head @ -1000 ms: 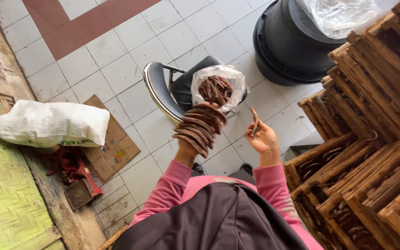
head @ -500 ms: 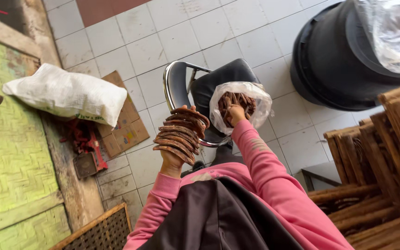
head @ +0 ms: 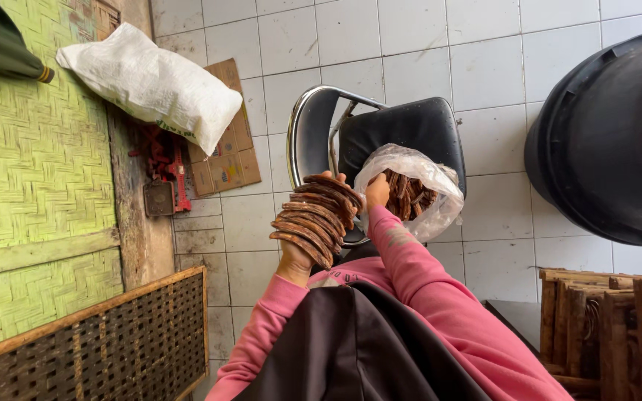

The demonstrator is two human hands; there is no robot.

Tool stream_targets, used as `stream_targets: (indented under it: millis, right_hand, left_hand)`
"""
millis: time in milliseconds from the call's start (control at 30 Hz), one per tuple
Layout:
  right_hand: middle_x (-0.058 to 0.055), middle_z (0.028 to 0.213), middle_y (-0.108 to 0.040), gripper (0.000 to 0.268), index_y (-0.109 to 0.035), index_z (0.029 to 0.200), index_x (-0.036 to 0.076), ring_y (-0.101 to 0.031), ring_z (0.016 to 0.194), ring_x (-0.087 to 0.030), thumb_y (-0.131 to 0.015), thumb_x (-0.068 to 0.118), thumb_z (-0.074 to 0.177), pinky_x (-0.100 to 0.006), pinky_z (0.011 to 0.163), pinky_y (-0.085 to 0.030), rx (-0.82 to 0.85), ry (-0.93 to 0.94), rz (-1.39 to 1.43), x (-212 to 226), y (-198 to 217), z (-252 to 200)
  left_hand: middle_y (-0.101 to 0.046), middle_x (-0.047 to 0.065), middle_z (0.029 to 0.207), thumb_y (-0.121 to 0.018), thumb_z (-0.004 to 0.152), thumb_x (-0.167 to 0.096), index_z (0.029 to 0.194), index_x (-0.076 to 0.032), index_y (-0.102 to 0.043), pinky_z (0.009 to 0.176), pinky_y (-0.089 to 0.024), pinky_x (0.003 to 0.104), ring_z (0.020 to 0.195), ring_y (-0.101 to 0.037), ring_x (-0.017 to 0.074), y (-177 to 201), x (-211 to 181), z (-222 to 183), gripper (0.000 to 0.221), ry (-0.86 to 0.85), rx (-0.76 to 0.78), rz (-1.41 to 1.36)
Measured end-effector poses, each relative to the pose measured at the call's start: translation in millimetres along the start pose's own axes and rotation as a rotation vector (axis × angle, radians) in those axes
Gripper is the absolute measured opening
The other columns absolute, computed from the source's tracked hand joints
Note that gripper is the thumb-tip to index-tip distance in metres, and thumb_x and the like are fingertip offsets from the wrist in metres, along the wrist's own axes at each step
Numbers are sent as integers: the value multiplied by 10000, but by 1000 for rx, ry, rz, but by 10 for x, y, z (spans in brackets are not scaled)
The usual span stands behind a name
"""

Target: The person collects pieces of dried food from a wooden tray and puts them into a clear plastic bag.

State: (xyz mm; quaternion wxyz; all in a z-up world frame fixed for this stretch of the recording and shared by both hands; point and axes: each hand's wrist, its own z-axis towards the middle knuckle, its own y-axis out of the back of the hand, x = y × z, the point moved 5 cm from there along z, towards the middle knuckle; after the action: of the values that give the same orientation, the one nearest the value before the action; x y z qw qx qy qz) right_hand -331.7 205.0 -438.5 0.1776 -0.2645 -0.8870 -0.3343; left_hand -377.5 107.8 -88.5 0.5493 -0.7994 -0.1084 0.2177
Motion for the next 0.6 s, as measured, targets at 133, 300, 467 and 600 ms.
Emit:
stream_targets:
  millis: [133, 300, 467, 600]
  right_hand:
    - [-139, 1032, -743, 244, -700, 1135, -1, -676, 917, -246, -594, 179, 1011, -372, 819, -530, 96, -11, 40, 120, -134, 25]
    - [-94, 990, -732, 299, -700, 1138, -16, -661, 855, -167, -591, 246, 1042, -312, 772, -532, 352, 78, 456, 48, 461, -80]
    - [-33, 974, -741, 314, -714, 1161, 5, -665, 847, -88, -581, 269, 1056, -233, 771, -540, 434, 231, 967, 191, 1323, -568]
    - [-38, 1004, -739, 268, -707, 1202, 13, -673, 898, -75, -697, 137, 965, -225, 801, -550, 237, 476, 650, 318, 1682, -869]
  left_hand:
    - [-403, 219, 1627, -281, 1147, -280, 1566, 25, -358, 1227, -402, 447, 1419, -475, 342, 244, 84, 259, 523, 88, -48, 32]
    - [-449, 242, 1583, -243, 1146, -298, 1559, 69, -392, 1206, -420, 411, 1396, -518, 330, 742, 281, 496, 572, 222, -33, 5]
    - [-585, 209, 1442, -279, 1113, -375, 1467, 40, -497, 1132, -482, 435, 1289, -597, 319, 1412, 444, 774, 588, 329, -113, 120]
    - [-613, 206, 1348, -314, 1079, -465, 1401, -3, -525, 1066, -500, 503, 1210, -623, 343, 1877, 544, 883, 602, 424, -239, 178]
